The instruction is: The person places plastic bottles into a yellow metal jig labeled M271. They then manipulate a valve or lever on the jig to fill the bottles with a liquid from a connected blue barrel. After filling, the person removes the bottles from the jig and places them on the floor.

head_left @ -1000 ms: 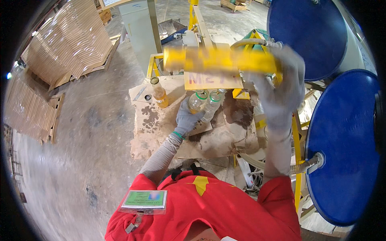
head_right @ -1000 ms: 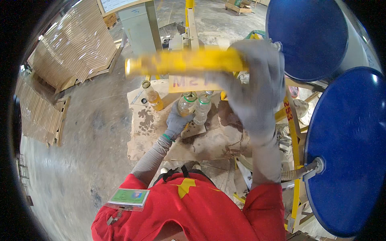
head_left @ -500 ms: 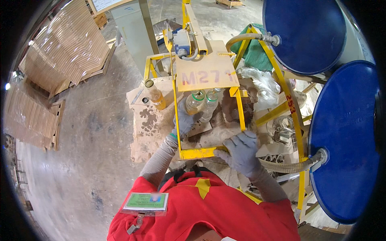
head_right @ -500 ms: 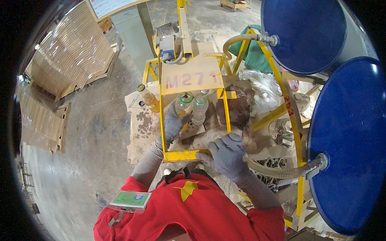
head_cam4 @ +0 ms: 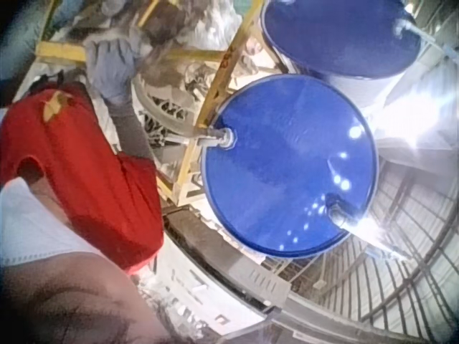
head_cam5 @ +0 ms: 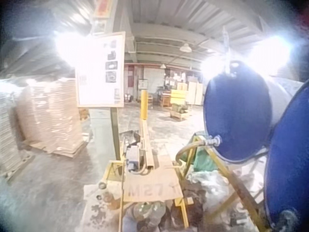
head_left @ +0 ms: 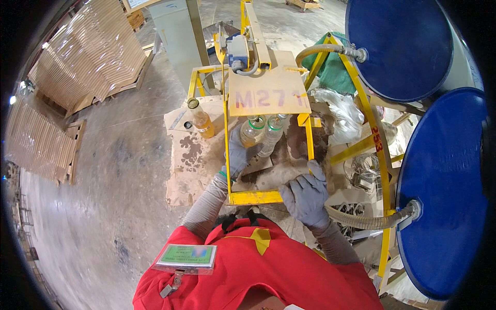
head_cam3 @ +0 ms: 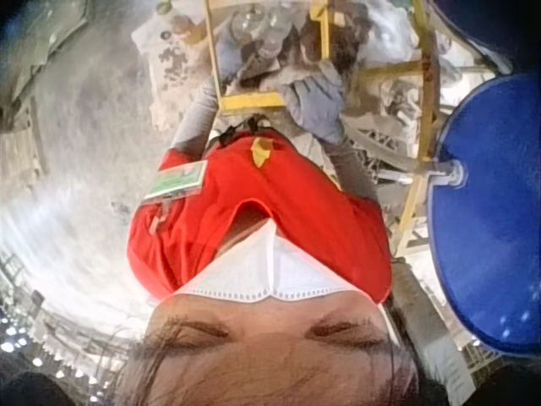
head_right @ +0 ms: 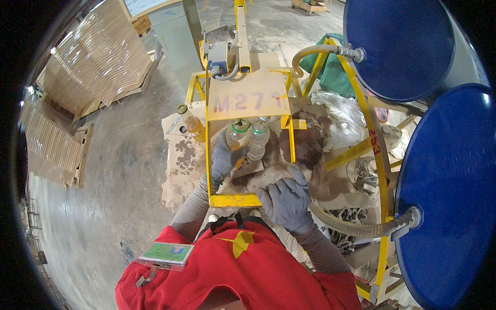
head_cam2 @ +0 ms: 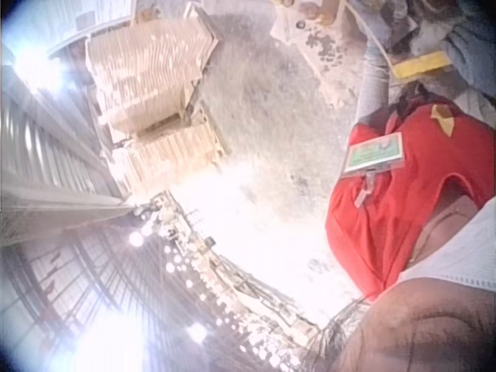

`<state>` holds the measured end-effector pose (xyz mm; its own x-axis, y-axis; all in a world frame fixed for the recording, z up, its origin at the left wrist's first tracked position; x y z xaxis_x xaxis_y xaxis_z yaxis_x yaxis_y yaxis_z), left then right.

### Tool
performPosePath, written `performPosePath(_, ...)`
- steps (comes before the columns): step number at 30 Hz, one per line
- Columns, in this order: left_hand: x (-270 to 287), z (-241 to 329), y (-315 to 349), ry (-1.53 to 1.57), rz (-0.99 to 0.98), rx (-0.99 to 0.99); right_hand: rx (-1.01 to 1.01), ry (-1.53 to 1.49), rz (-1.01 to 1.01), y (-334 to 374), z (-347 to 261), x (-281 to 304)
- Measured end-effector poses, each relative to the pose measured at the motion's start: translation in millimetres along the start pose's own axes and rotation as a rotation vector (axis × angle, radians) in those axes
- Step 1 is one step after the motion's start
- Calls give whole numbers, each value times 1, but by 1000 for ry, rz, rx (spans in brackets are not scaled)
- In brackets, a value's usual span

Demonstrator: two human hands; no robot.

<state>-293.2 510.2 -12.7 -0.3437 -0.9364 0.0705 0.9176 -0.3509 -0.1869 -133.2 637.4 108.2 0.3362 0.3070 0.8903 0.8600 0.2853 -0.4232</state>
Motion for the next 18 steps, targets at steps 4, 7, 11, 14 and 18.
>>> performPosePath(4, 2, -4, -1, -59, -3, 1, 2, -15, -4, 0, 1, 0)
performPosePath(7, 7, -10, -1, -199, 2, -20, 22, -51, 28, 1, 1, -1)
performPosePath(11, 2, -3, -4, -273, -17, 16, -3, -36, 20, 1, 3, 0)
performPosePath(14, 12, -15, -2, -256, 0, -7, 48, -31, 24, -1, -5, 4)
performPosePath(18, 7, -14, -4, -73, -47, -34, 21, -73, 22, -1, -2, 4)
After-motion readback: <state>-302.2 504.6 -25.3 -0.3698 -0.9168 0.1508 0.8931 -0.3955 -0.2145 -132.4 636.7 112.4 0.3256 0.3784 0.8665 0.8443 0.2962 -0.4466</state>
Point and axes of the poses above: each hand's wrist, its own y-axis away from the middle knuckle, its own x-axis out of the back of the hand, z = x × y, the point moved 6 cm from there along -y, towards the middle knuckle, and after that the axes turned 9 degrees about -z, right-handed, at the moved point
